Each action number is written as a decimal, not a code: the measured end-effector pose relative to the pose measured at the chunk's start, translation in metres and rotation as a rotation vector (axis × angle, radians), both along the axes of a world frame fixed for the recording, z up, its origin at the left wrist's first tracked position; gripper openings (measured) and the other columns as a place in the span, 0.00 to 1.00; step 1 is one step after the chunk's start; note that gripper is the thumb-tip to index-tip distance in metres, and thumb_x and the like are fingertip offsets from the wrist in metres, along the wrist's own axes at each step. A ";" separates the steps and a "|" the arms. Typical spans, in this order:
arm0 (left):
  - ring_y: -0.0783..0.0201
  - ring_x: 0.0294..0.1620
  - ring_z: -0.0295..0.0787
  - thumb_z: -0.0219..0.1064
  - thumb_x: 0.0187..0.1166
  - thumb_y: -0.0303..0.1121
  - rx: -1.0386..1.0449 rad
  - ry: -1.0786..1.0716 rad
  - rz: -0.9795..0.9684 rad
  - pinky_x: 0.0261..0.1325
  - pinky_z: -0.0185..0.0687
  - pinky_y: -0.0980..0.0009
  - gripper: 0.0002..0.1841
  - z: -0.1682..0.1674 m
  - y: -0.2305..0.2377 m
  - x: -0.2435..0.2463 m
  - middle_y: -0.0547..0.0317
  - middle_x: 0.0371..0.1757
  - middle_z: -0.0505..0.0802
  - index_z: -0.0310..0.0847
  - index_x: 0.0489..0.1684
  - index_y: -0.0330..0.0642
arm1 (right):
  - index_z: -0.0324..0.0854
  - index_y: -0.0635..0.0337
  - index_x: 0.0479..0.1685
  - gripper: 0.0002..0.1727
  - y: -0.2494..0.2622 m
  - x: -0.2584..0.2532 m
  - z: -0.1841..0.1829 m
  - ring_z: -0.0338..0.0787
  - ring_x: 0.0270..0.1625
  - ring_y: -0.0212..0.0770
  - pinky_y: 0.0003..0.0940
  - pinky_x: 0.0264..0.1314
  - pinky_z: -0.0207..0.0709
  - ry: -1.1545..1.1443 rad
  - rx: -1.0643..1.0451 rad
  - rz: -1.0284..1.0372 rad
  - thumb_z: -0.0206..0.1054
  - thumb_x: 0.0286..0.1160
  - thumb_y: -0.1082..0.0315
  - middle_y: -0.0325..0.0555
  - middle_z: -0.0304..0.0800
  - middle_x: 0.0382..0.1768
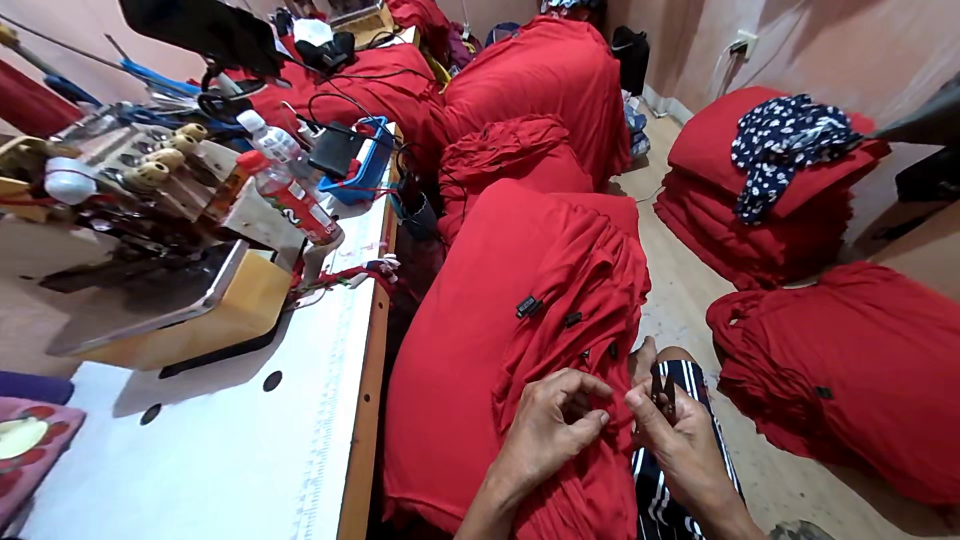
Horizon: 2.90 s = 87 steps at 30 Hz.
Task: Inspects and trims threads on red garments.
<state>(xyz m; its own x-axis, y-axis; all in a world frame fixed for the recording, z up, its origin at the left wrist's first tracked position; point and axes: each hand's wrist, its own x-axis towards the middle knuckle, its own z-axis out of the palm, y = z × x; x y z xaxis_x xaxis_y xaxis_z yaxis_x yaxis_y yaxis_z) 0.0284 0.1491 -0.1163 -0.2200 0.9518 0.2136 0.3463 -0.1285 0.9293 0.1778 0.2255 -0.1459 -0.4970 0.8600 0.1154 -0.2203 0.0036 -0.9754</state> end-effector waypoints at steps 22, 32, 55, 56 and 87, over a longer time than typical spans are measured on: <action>0.80 0.42 0.89 0.64 0.70 0.16 -0.043 -0.276 0.098 0.48 0.87 0.81 0.13 0.010 -0.002 -0.004 0.59 0.48 0.93 0.85 0.52 0.25 | 0.79 0.66 0.55 0.28 0.004 0.019 -0.037 0.84 0.40 0.16 0.15 0.43 0.79 -0.217 0.499 -0.045 0.50 0.89 0.46 0.37 0.88 0.40; 0.81 0.40 0.87 0.65 0.70 0.16 -0.037 -0.272 0.077 0.46 0.86 0.82 0.15 0.008 -0.002 -0.004 0.59 0.48 0.92 0.84 0.54 0.24 | 0.80 0.66 0.54 0.22 0.002 0.011 -0.033 0.85 0.35 0.21 0.16 0.39 0.79 -0.219 0.625 -0.055 0.58 0.85 0.53 0.42 0.89 0.35; 0.81 0.39 0.87 0.65 0.69 0.16 -0.044 -0.263 0.051 0.45 0.86 0.82 0.16 0.007 -0.001 -0.004 0.60 0.47 0.92 0.83 0.56 0.24 | 0.79 0.70 0.60 0.26 0.006 0.007 -0.017 0.82 0.38 0.12 0.11 0.38 0.78 -0.033 0.362 -0.023 0.69 0.75 0.54 0.31 0.88 0.42; 0.81 0.39 0.87 0.65 0.70 0.16 -0.047 -0.258 0.039 0.45 0.86 0.82 0.16 0.007 -0.001 -0.004 0.60 0.47 0.92 0.83 0.57 0.24 | 0.80 0.71 0.60 0.26 0.005 0.004 -0.016 0.81 0.37 0.12 0.11 0.38 0.77 -0.024 0.373 -0.005 0.71 0.74 0.56 0.32 0.89 0.42; 0.82 0.37 0.87 0.65 0.71 0.17 -0.045 -0.260 0.063 0.43 0.85 0.83 0.16 0.009 -0.001 -0.005 0.62 0.44 0.93 0.83 0.57 0.25 | 0.73 0.58 0.62 0.23 0.017 0.021 -0.015 0.81 0.42 0.11 0.10 0.43 0.76 -0.032 0.336 0.014 0.59 0.86 0.47 0.20 0.84 0.45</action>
<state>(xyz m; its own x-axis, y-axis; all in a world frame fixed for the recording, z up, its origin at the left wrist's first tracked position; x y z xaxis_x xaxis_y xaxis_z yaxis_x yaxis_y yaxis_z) 0.0231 0.1482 -0.1075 -0.3210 0.9418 0.1001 0.1015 -0.0709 0.9923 0.1992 0.2422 -0.1612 -0.5167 0.7694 0.3756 -0.1921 0.3233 -0.9266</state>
